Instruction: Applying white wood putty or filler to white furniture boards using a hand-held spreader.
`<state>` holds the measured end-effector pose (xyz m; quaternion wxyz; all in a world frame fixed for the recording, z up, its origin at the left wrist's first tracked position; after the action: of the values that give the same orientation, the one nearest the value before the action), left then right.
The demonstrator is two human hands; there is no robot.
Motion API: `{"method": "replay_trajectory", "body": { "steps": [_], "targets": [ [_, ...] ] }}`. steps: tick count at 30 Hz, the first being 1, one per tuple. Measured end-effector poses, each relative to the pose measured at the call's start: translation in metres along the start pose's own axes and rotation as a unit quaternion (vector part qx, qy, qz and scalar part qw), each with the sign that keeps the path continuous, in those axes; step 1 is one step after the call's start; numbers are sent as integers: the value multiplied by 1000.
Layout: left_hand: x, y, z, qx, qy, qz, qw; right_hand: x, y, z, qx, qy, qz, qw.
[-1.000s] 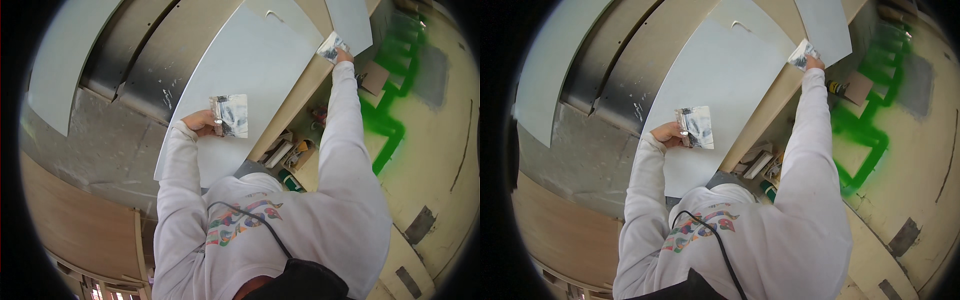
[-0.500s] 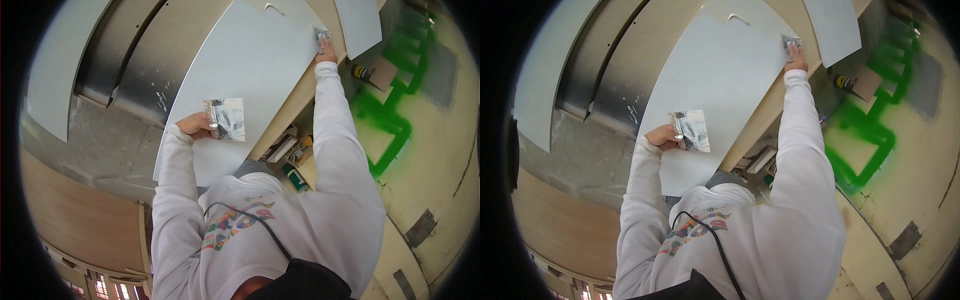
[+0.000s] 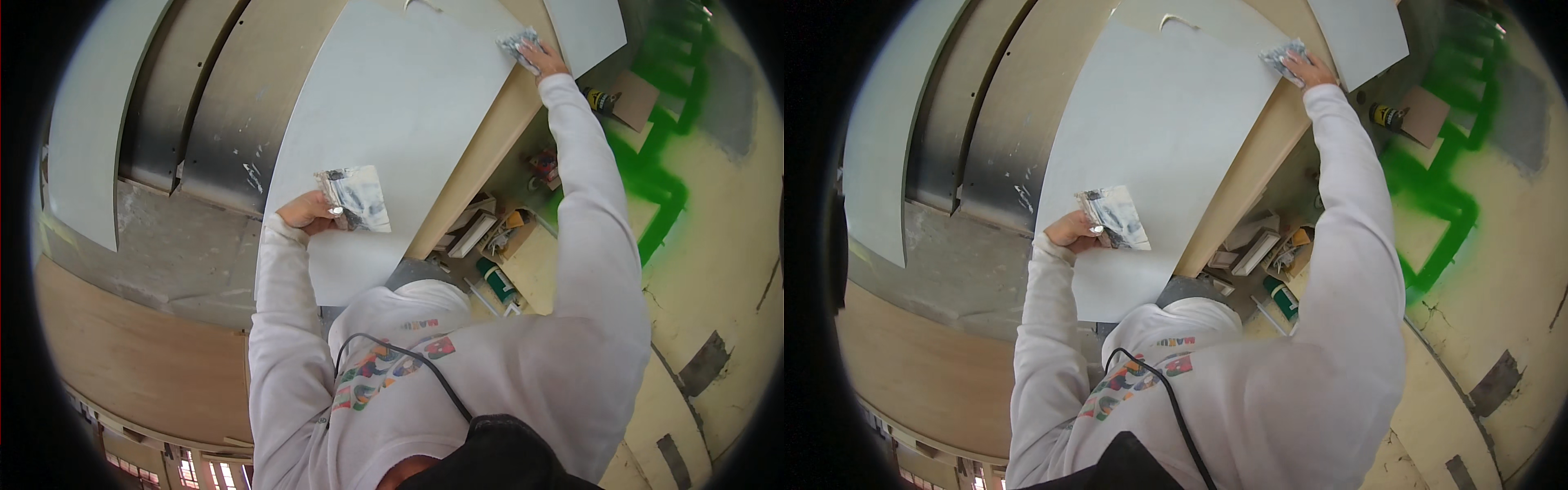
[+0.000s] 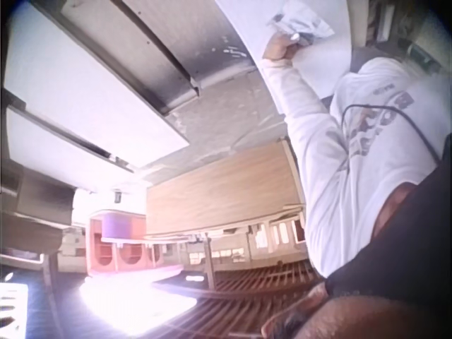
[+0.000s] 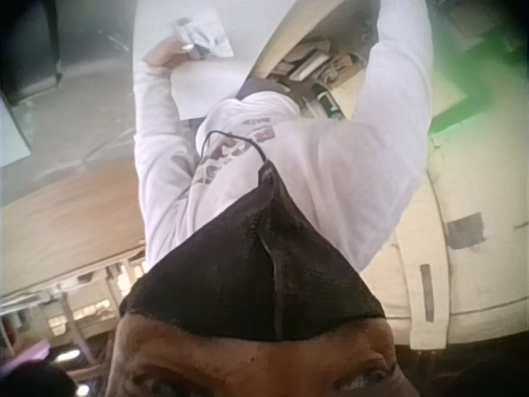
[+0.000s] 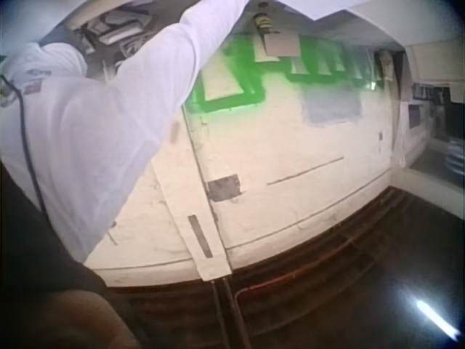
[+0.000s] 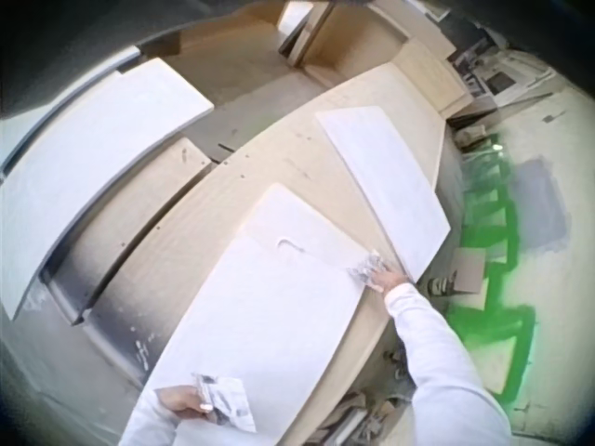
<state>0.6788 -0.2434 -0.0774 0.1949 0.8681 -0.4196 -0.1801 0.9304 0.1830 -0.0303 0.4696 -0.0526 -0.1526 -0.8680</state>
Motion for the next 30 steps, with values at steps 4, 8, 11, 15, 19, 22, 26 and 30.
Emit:
{"method": "replay_trajectory", "body": {
  "steps": [4, 8, 11, 15, 19, 22, 26, 30],
  "targets": [
    [-10, 1, -14, 1, -4, -7, 1000, -11, 26, 6, 82, -109, -143, 980],
    [-5, -3, -8, 11, 11, 0, 1000, -25, 19, 31, -103, -143, -450, 875],
    [-2, 7, -3, -4, 29, -9, 1000, 12, -4, 20, -245, -406, -570, 671],
    [-8, -5, -7, 5, 0, -12, 1000, -70, -20, -9, -145, -372, -645, 652],
    [-5, 1, -5, 23, -8, 3, 1000, -19, -97, 0, 250, 82, -439, 859],
    [-2, 1, -3, 37, 5, -1, 999, 44, -153, 21, 257, 220, -360, 869],
    [10, 6, 9, 25, -8, 3, 1000, 41, -213, -23, 143, 88, -402, 900],
    [-2, -12, 0, 56, -12, -5, 998, -49, -323, 11, 105, 154, -366, 912]
  ]
}}
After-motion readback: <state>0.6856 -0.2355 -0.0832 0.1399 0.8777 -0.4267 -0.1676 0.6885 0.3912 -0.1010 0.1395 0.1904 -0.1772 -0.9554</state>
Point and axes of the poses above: each hand's wrist, its own y-axis away from the middle knuckle, its own z-axis out of the back of the hand, x = y × z, the point moved 5 cm from there along -y, towards the middle knuckle, and after that the axes turned 12 degrees about -y, right-handed, at the moved point
